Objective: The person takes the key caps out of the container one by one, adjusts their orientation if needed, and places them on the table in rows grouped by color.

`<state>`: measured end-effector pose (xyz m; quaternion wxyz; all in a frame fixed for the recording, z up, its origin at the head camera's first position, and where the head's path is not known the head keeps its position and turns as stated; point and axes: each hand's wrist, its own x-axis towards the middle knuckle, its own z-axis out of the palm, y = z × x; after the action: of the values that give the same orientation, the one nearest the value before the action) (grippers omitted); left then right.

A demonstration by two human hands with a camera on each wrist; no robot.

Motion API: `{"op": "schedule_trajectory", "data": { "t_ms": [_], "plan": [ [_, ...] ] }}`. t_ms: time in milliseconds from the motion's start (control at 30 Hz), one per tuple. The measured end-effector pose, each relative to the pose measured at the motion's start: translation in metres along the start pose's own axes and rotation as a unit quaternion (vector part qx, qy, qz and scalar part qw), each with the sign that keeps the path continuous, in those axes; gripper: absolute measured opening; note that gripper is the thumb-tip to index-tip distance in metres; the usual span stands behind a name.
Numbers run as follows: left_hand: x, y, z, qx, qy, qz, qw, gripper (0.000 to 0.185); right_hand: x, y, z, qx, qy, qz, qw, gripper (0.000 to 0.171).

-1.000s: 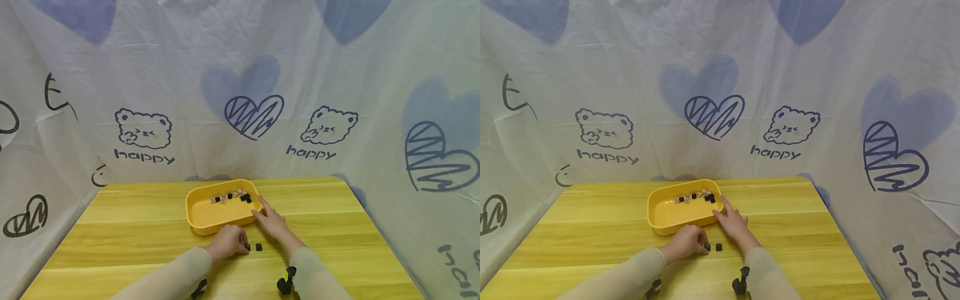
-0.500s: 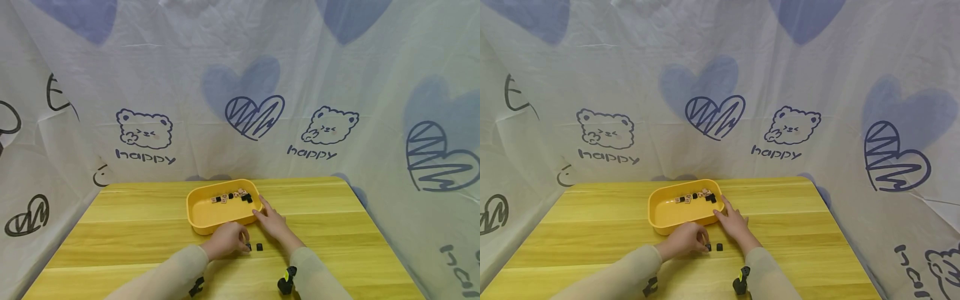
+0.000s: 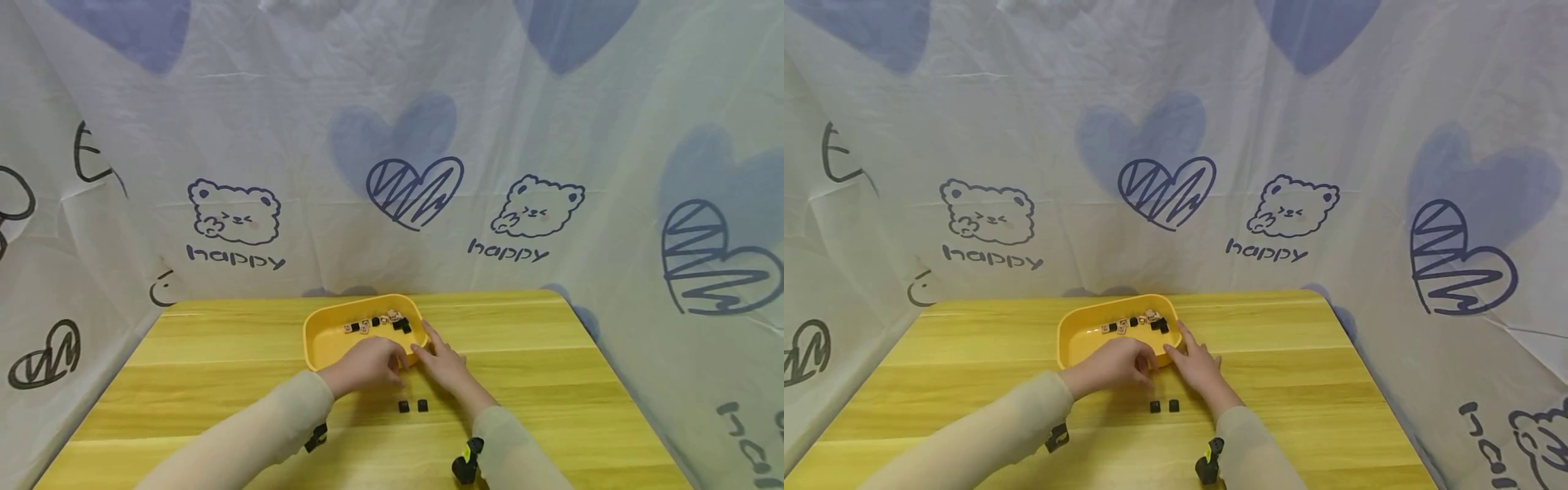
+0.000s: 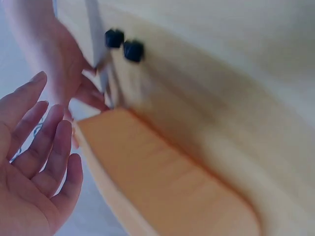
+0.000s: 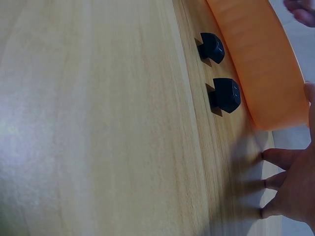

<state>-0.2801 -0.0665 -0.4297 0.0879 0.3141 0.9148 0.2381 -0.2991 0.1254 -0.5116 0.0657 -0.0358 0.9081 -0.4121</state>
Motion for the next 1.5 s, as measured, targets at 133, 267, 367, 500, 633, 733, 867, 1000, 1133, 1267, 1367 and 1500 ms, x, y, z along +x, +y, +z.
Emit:
{"op": "schedule_trajectory", "data": {
  "t_ms": [133,267,367,500,633,733,867,1000,1133,1267,1367,1500],
  "plan": [
    [0.006,-0.001,-0.014,0.017,0.004,0.002,0.9998,0.024,0.001,0.002,0.001,-0.006,0.003,-0.004,1.000,0.074],
    [0.014,-0.002,-0.027,0.024,-0.005,-0.006,0.9997,0.023,0.001,0.003,0.000,-0.012,0.008,-0.004,1.000,0.072],
    [0.020,-0.006,-0.037,0.015,-0.016,-0.004,0.9997,0.024,0.001,0.001,-0.001,-0.008,0.007,-0.005,1.000,0.068],
    [0.030,-0.016,-0.047,0.015,-0.025,0.011,0.9995,0.025,0.002,0.000,-0.002,-0.003,0.004,-0.003,1.000,0.067],
    [0.037,-0.024,-0.052,0.030,-0.029,0.011,0.9991,0.025,0.002,0.000,-0.001,-0.001,0.001,0.002,1.000,0.070],
    [0.042,-0.030,-0.054,0.040,-0.032,0.003,0.9987,0.026,0.000,0.000,0.000,0.001,-0.001,0.001,1.000,0.071],
    [0.051,-0.037,-0.055,0.037,-0.043,-0.003,0.9984,0.026,-0.001,0.000,0.001,0.007,0.000,0.002,1.000,0.068],
    [0.064,-0.044,-0.055,0.062,-0.048,-0.001,0.9969,0.023,-0.002,0.001,0.001,0.013,0.003,0.006,1.000,0.065],
    [0.076,-0.054,-0.054,0.093,-0.059,0.011,0.9939,0.025,-0.001,-0.001,0.002,0.014,0.003,0.004,1.000,0.066],
    [0.087,-0.062,-0.049,0.105,-0.086,0.031,0.9904,0.028,-0.002,-0.001,0.002,0.019,0.004,0.004,1.000,0.069],
    [0.095,-0.066,-0.045,0.117,-0.100,0.045,0.9871,0.028,-0.003,-0.002,0.001,0.020,0.003,0.007,1.000,0.072],
    [0.103,-0.066,-0.038,0.139,-0.114,0.062,0.9818,0.028,-0.005,0.000,0.000,0.014,0.004,0.006,1.000,0.071]
  ]
}}
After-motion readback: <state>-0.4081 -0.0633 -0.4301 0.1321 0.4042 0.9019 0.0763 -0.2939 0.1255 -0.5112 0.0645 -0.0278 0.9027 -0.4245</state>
